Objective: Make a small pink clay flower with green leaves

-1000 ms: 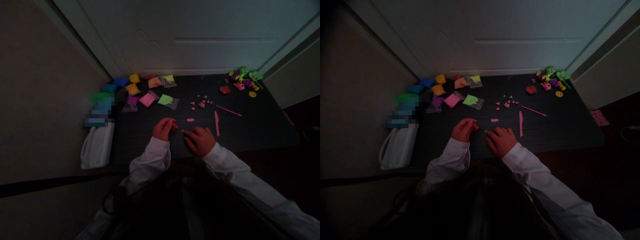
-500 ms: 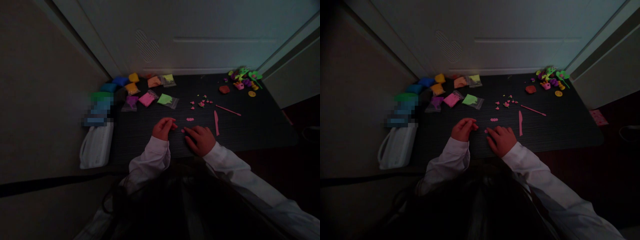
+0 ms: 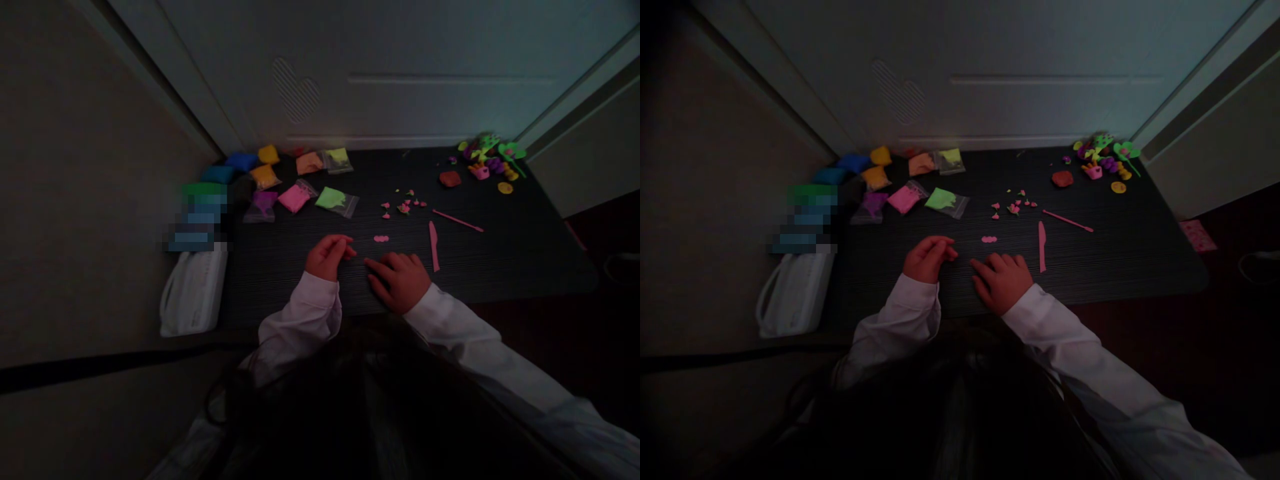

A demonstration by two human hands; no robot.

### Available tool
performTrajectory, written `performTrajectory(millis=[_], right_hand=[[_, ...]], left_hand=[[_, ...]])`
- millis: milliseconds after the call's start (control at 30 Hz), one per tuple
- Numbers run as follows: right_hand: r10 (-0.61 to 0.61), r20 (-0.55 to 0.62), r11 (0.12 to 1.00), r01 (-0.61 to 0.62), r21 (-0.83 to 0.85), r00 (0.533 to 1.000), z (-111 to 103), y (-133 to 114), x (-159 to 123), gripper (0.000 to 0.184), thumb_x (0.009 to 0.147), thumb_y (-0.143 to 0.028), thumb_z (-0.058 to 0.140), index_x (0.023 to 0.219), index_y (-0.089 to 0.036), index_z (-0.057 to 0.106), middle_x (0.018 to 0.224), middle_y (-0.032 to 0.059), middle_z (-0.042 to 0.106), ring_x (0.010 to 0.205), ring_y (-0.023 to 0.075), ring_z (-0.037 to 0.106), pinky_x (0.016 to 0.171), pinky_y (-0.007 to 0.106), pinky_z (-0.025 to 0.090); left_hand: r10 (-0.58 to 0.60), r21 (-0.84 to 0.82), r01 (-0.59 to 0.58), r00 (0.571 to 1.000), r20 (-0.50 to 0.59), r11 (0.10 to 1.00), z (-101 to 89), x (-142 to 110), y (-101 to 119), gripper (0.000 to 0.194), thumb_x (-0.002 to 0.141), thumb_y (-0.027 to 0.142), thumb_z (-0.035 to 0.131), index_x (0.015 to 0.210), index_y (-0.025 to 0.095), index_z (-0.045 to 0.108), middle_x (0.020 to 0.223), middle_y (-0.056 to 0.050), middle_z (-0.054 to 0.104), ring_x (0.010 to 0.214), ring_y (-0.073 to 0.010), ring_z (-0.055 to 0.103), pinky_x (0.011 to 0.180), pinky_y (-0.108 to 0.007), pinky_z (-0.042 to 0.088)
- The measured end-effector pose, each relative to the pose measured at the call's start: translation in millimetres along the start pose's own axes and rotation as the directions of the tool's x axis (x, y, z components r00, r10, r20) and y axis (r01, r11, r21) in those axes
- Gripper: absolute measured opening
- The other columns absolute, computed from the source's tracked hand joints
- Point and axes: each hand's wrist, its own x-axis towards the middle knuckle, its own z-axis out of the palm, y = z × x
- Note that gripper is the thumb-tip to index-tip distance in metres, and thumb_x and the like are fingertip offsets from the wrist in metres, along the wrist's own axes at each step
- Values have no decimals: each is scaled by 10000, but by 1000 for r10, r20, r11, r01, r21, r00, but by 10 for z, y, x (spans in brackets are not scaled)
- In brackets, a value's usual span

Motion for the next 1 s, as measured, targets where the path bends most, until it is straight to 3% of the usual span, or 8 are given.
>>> performTrajectory(millis=[567, 1000], right_hand=[[2, -14, 1000, -2, 10, 1000, -12, -17, 13, 420, 804, -410, 303, 1178, -241, 395, 907, 66, 503, 799, 187, 419, 679, 320, 211], [-41, -28, 999, 41, -6, 999, 13, 4, -11, 362, 806, -384, 322, 1125, -279, 456, 863, 53, 503, 754, 163, 418, 666, 312, 203]], left_hand=[[-1, 52, 1, 1000, 2, 999, 8, -12, 21, 169, 666, 305, 530, 717, 152, 578, 539, 9, 568, 513, -78, 501, 528, -212, 389], [7, 49, -7, 1000, -4, 999, 13, -16, 28, 169, 671, 309, 528, 708, 152, 578, 534, 7, 569, 503, -78, 499, 521, -211, 387]])
